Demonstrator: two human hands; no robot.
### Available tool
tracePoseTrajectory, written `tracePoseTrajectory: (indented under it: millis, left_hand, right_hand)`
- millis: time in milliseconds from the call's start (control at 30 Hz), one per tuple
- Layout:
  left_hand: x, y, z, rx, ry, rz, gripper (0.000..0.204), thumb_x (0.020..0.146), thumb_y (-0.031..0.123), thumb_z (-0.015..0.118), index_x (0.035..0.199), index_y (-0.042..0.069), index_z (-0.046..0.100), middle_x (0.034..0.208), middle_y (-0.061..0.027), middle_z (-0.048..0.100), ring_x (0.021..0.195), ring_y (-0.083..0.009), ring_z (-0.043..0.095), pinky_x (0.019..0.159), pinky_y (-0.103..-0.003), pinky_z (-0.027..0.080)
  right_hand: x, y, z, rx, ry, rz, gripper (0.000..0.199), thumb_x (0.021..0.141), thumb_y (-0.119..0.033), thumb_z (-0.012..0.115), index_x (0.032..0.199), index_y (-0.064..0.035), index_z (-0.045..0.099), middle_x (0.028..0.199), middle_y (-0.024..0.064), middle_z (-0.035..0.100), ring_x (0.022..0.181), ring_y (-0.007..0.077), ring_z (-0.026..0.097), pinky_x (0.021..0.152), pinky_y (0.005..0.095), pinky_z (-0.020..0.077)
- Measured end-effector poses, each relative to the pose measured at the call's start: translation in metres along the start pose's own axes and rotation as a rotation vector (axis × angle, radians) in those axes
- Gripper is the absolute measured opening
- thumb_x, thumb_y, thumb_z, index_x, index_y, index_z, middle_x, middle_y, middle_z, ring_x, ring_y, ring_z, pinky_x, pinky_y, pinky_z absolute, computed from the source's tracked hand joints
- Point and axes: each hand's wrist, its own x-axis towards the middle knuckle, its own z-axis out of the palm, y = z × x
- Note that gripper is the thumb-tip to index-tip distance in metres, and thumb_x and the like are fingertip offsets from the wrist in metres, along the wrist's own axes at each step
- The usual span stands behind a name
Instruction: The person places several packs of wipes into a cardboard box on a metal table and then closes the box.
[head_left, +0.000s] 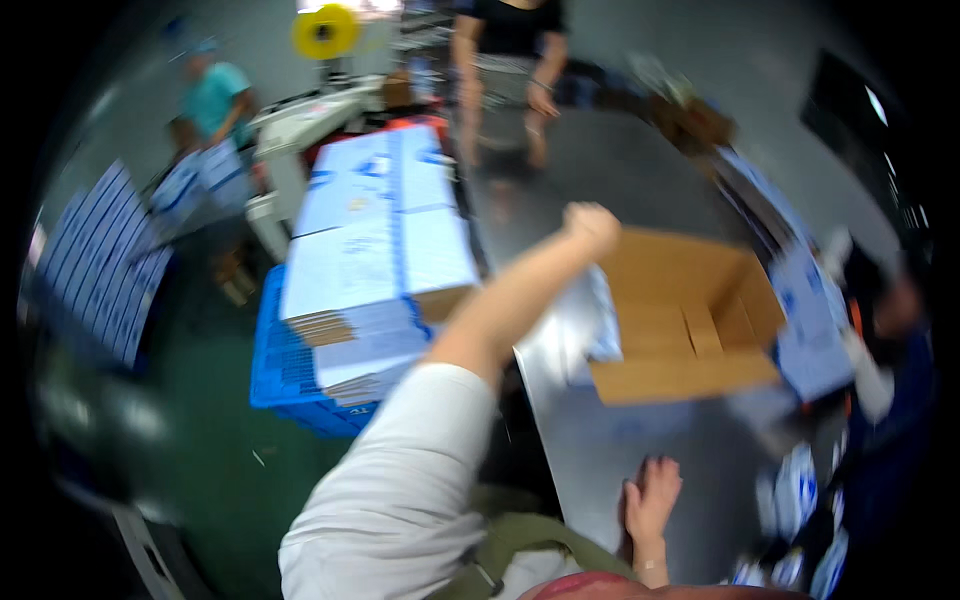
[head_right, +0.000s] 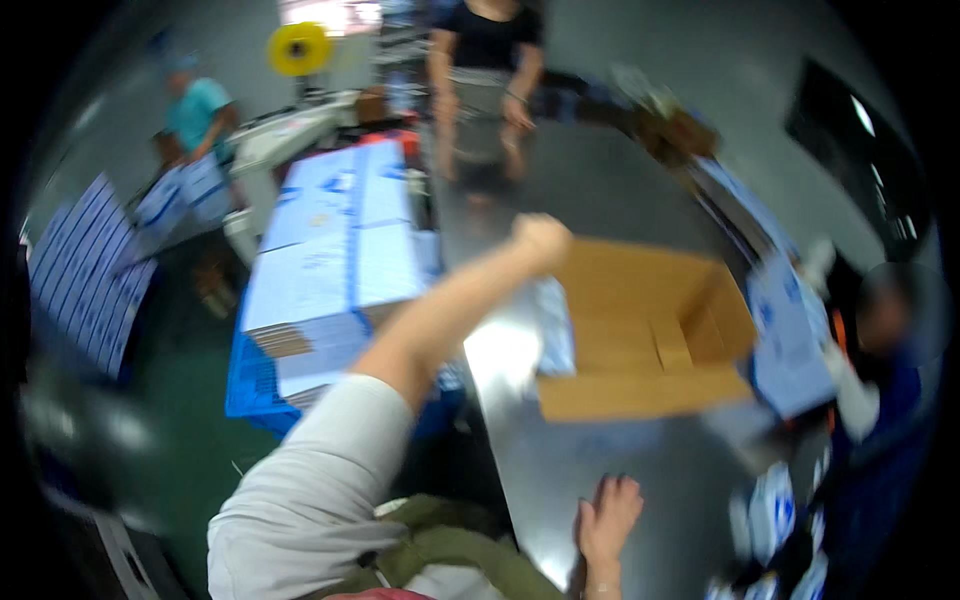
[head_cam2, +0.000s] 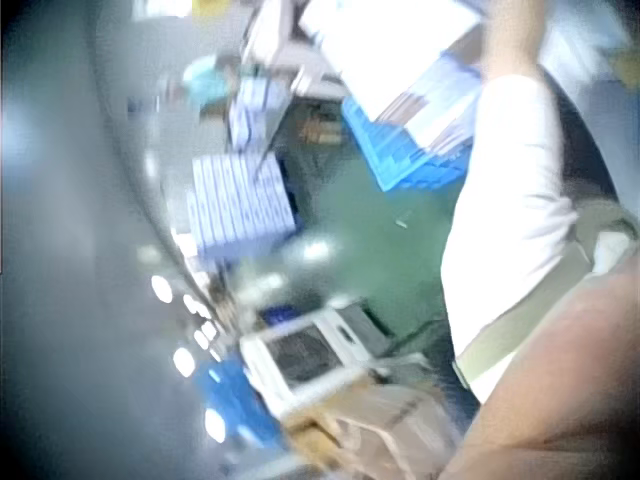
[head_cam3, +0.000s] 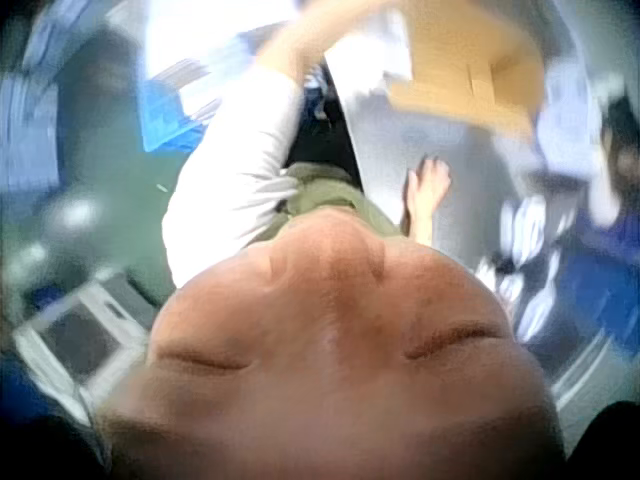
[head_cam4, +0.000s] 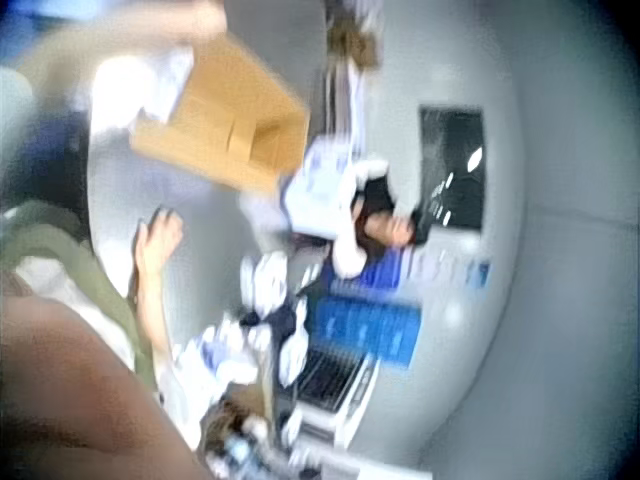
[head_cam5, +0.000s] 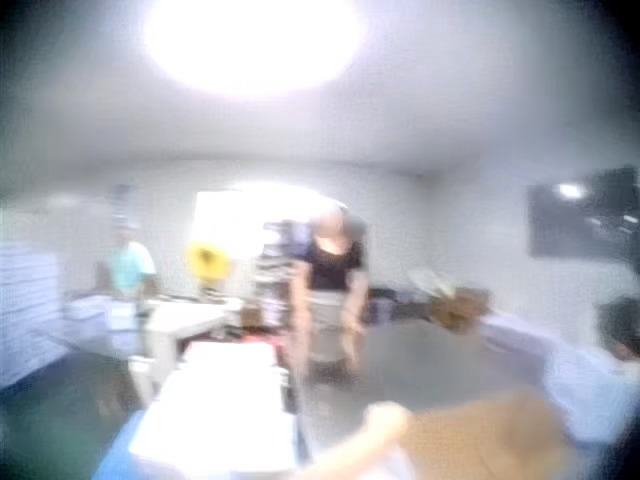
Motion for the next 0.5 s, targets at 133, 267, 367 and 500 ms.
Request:
tracePoseTrajectory:
  millis: [133, 267, 367, 500]
  left_hand:
    - [-0.052, 0.062, -0.048, -0.357, 0.539, 0.2, 0.029, 0.077, 0.014, 0.066, 0.103, 0.003, 0.065, 0.106, -0.0167, 0.065, 0.1, -0.0354, 0.061, 0.086, -0.041, 0.049]
    - [-0.173, 0.164, -0.007, -0.808, 0.557, 1.136, 0.028, 0.07, 0.013, 0.072, 0.096, 0.005, 0.065, 0.106, -0.0134, 0.064, 0.106, -0.0347, 0.06, 0.092, -0.047, 0.047]
    - [-0.231, 0.198, 0.076, -0.65, 0.083, 0.856, 0.048, 0.077, 0.026, 0.07, 0.117, 0.003, 0.055, 0.13, -0.0189, 0.049, 0.128, -0.0378, 0.04, 0.108, -0.053, 0.029]
    - [-0.233, 0.181, 0.143, -0.615, -0.102, 0.619, 0.059, 0.078, 0.032, 0.069, 0.126, 0.002, 0.051, 0.14, -0.0223, 0.041, 0.134, -0.0423, 0.031, 0.111, -0.056, 0.02]
  right_hand:
    - [-0.005, -0.01, 0.019, 0.1, 0.093, 0.109, 0.051, 0.077, -0.027, 0.066, 0.122, -0.006, 0.056, 0.133, 0.022, 0.047, 0.129, 0.0386, 0.038, 0.108, 0.0534, 0.0236]
    - [0.009, 0.037, -0.004, 0.176, 0.235, 0.089, 0.057, 0.071, -0.017, 0.067, 0.126, -0.0068, 0.053, 0.135, 0.0198, 0.046, 0.133, 0.0362, 0.037, 0.112, 0.0557, 0.0202]
    - [0.011, 0.116, -0.083, -0.158, 0.474, 0.218, 0.061, 0.069, -0.007, 0.068, 0.128, -0.01, 0.052, 0.141, 0.019, 0.041, 0.136, 0.0384, 0.032, 0.11, 0.0585, 0.0203]
    - [-0.008, 0.294, -0.202, -0.769, 0.346, 0.779, 0.071, 0.081, -0.033, 0.062, 0.143, -0.0118, 0.036, 0.148, 0.0166, 0.032, 0.139, 0.0361, 0.027, 0.105, 0.0634, 0.0249]
